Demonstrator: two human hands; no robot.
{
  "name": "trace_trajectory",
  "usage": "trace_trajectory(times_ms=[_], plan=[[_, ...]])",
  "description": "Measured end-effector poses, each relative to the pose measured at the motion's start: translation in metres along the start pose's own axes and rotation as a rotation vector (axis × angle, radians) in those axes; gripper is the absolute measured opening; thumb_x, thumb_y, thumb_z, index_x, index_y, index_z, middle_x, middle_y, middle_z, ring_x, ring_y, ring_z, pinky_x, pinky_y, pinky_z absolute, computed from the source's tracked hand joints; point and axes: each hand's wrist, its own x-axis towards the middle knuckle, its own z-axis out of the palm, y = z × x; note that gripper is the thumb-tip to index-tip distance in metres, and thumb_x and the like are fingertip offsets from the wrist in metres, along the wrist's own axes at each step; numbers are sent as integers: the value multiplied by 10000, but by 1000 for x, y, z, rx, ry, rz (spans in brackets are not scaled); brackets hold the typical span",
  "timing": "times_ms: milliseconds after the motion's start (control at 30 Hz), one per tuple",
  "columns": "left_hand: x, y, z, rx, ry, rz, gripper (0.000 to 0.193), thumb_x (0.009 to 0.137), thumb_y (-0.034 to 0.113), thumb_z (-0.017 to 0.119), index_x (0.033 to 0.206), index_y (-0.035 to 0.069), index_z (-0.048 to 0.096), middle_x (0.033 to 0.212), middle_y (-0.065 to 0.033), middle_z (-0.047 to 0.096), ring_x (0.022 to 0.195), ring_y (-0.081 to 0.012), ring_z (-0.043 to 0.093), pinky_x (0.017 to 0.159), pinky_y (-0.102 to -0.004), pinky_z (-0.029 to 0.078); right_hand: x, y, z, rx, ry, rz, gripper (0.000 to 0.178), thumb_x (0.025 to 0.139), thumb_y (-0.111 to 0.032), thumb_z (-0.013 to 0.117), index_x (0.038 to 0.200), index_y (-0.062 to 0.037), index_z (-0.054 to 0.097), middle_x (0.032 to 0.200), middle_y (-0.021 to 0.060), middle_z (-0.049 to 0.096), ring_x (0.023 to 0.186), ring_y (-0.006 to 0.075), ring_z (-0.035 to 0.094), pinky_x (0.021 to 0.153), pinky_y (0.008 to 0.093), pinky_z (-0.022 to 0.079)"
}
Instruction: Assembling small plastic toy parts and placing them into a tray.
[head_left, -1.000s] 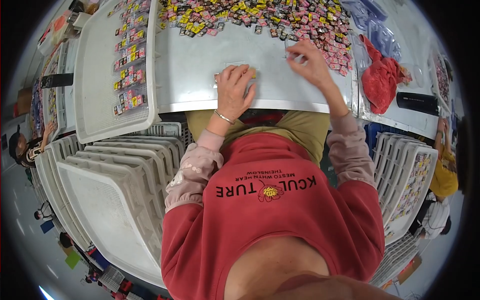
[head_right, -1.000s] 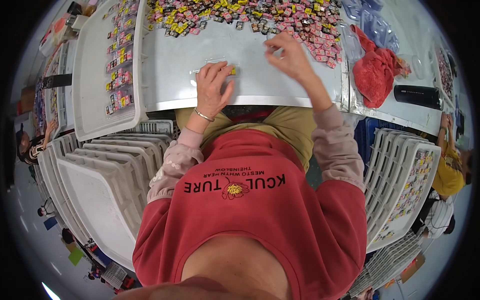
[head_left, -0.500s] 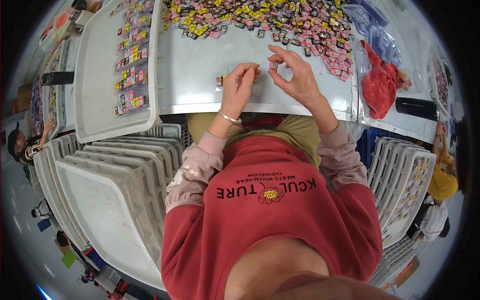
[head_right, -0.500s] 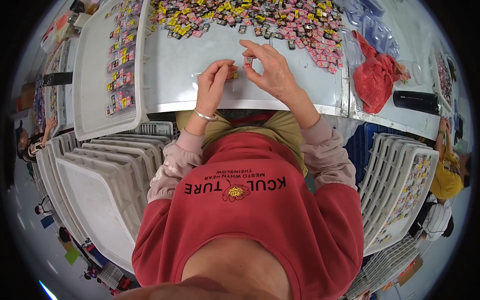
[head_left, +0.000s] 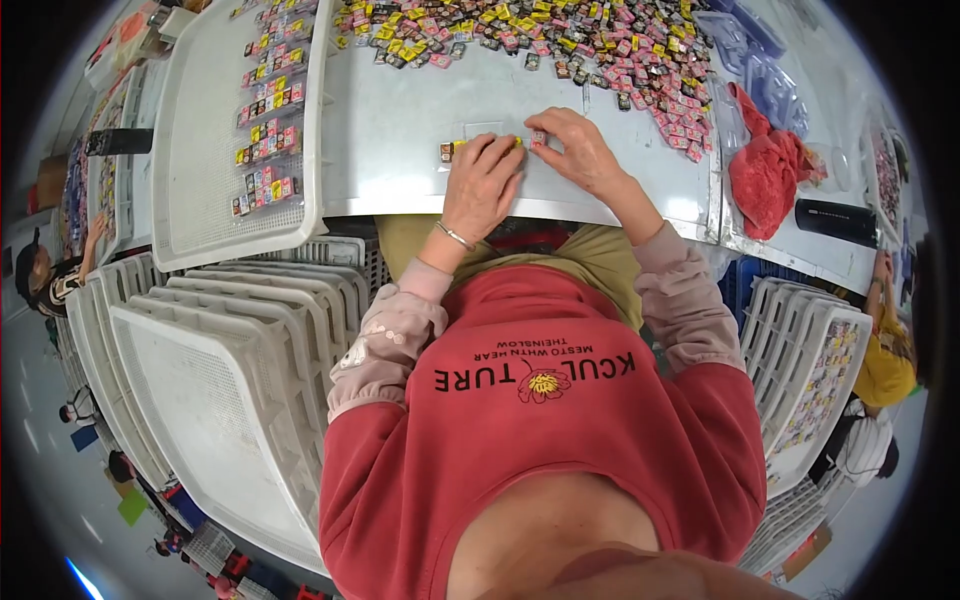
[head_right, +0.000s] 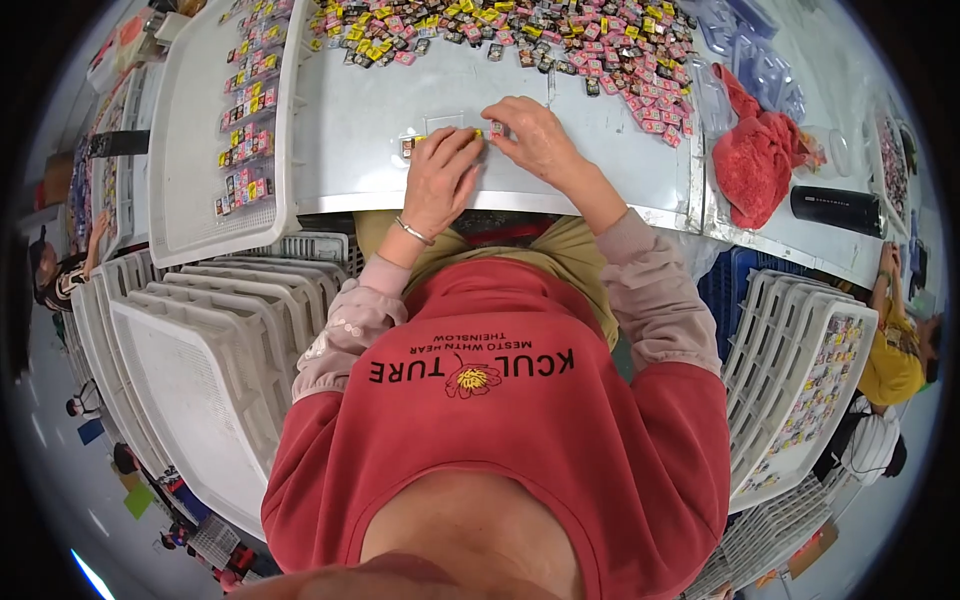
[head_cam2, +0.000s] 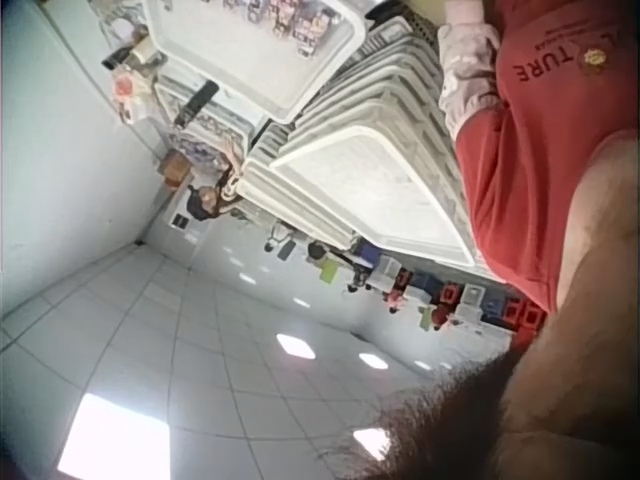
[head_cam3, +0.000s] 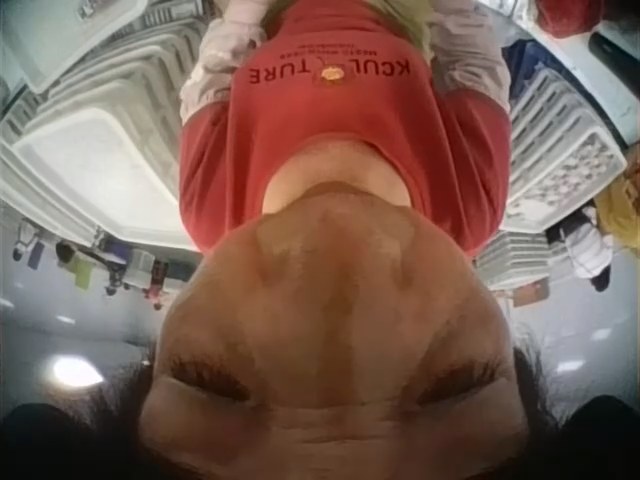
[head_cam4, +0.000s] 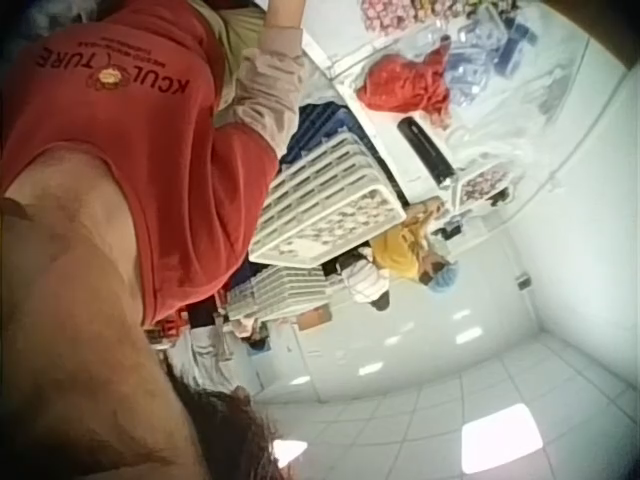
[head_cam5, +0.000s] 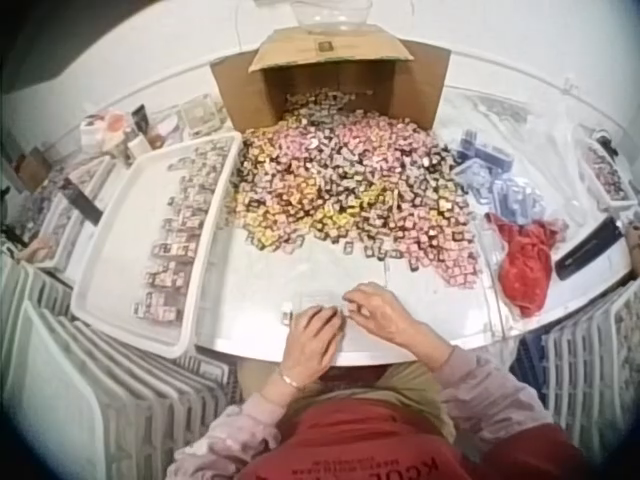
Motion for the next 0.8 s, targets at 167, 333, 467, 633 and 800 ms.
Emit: trace_trajectory(times_ms=[167,333,467,633,800], plan=[[-5,-4,6,24,13,-7,318,778,46,638,1094,27,611,1167,-104,575,1101,-324,502,943,-441,412,-4,6,15,3,-62,-87,187,731,-42,715,910,-16,667,969,97,640,857,266,601,741,346,499],[-8,-5,7,1,39,-35,325,757,20,645,1081,10,621,1158,-113,580,1108,-330,506,947,-446,419,-20,1,31,-27,78,-83,183,757,-60,701,937,-28,694,1021,76,650,907,264,599,773,353,490],[-6,-3,6,-22,55,-47,334,752,14,639,1085,6,620,1160,-122,578,1111,-333,507,949,-447,420,-44,-23,33,-380,89,-54,330,817,-127,660,1137,-50,633,1236,84,556,1175,271,482,979,446,370],[-7,-5,6,-17,55,-50,354,751,0,621,1105,0,615,1158,-141,574,1109,-344,514,951,-455,418,-45,-35,29,-528,-69,43,471,858,-179,621,1310,-87,524,1414,81,417,1355,263,300,1082,533,222],[-5,-3,-1,-13,-1,-67,346,776,-2,612,1121,29,631,1180,-135,587,1156,-357,523,994,-466,384,-33,1,24,5,127,60,345,864,-146,618,1185,-23,598,1235,124,556,1193,315,487,1005,414,377]])
